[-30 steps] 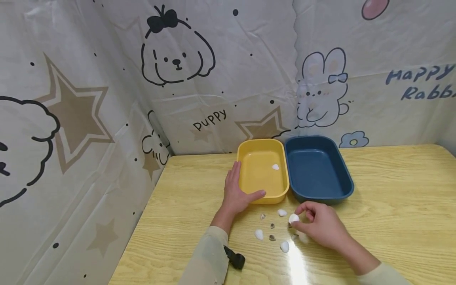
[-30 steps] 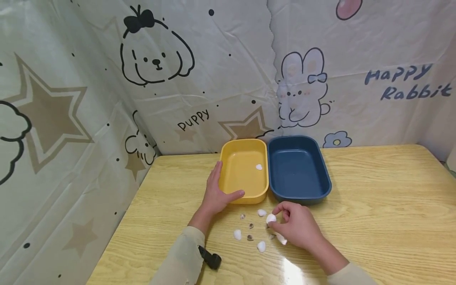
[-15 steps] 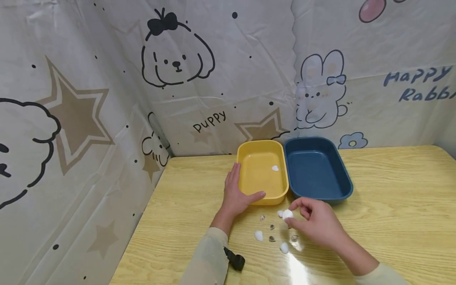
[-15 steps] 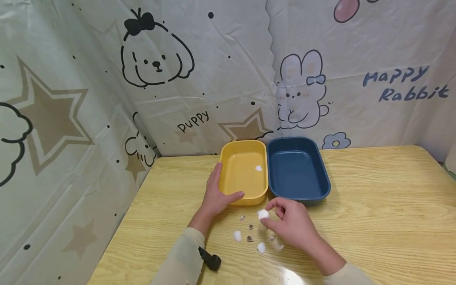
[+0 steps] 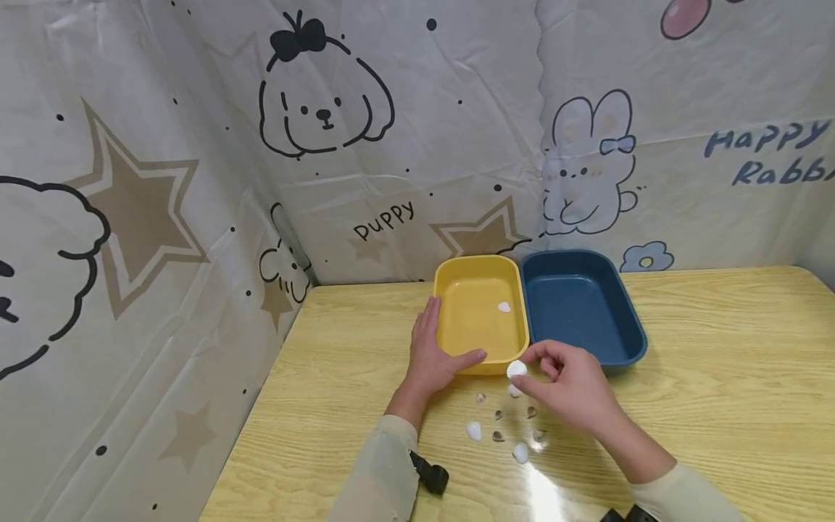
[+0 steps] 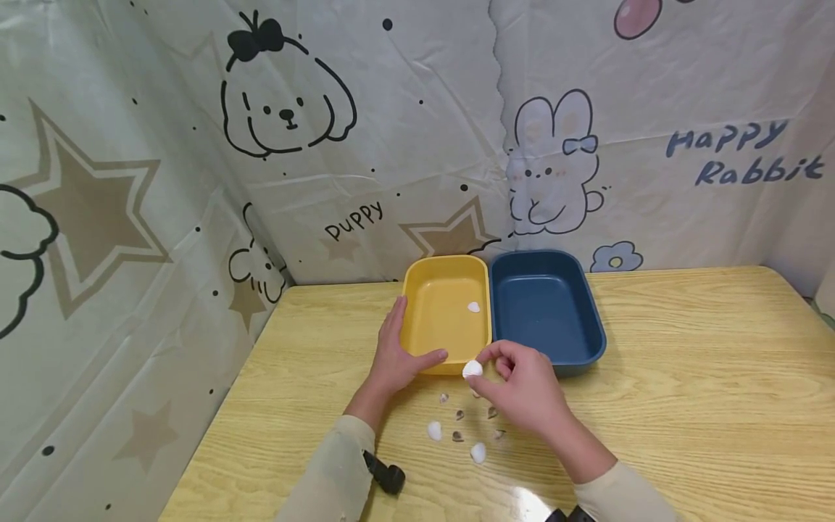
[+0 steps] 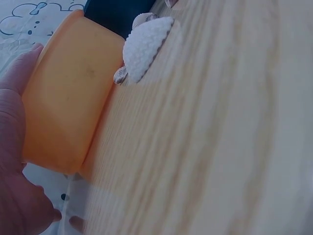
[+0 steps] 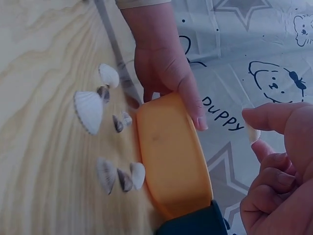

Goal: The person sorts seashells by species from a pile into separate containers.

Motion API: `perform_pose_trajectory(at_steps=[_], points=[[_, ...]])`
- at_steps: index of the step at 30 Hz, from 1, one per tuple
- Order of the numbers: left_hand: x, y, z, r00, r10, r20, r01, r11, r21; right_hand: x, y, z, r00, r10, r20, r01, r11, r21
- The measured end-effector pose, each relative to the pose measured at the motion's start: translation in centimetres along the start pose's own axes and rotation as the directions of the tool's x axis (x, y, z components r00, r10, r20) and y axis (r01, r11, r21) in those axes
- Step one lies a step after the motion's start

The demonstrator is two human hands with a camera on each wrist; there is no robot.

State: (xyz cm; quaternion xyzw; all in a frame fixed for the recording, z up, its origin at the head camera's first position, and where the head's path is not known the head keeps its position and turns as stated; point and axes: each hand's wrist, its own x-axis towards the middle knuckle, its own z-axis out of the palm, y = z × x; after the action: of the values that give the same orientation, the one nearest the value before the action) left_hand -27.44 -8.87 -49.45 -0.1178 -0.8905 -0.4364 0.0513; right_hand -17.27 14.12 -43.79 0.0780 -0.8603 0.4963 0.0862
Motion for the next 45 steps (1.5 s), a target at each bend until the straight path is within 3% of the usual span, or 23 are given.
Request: perform_pose_trajectory(at_steps=[8,16,45], points=[[0.1,-0.4,0.1,0.999,0.037,-0.008,-0.037,0.999,0.008,1.3,-1.1,0.7,0.999,-0.036,-0.039,0.037,0.998,0.048],[0.1,-0.1,0.0,1.0,0.007,0.007,-0.007,1.0,0.009,3.0,-1.5,0.8,0.994,-0.044,-0.103,0.05,0.997,0.061],[0.2,0.2,0.0,1.0,0.009,0.015,-0.01,0.999,0.03,8.7,0.6,1.5,0.954,0.066,-0.292,-0.041,0.995,0.09]])
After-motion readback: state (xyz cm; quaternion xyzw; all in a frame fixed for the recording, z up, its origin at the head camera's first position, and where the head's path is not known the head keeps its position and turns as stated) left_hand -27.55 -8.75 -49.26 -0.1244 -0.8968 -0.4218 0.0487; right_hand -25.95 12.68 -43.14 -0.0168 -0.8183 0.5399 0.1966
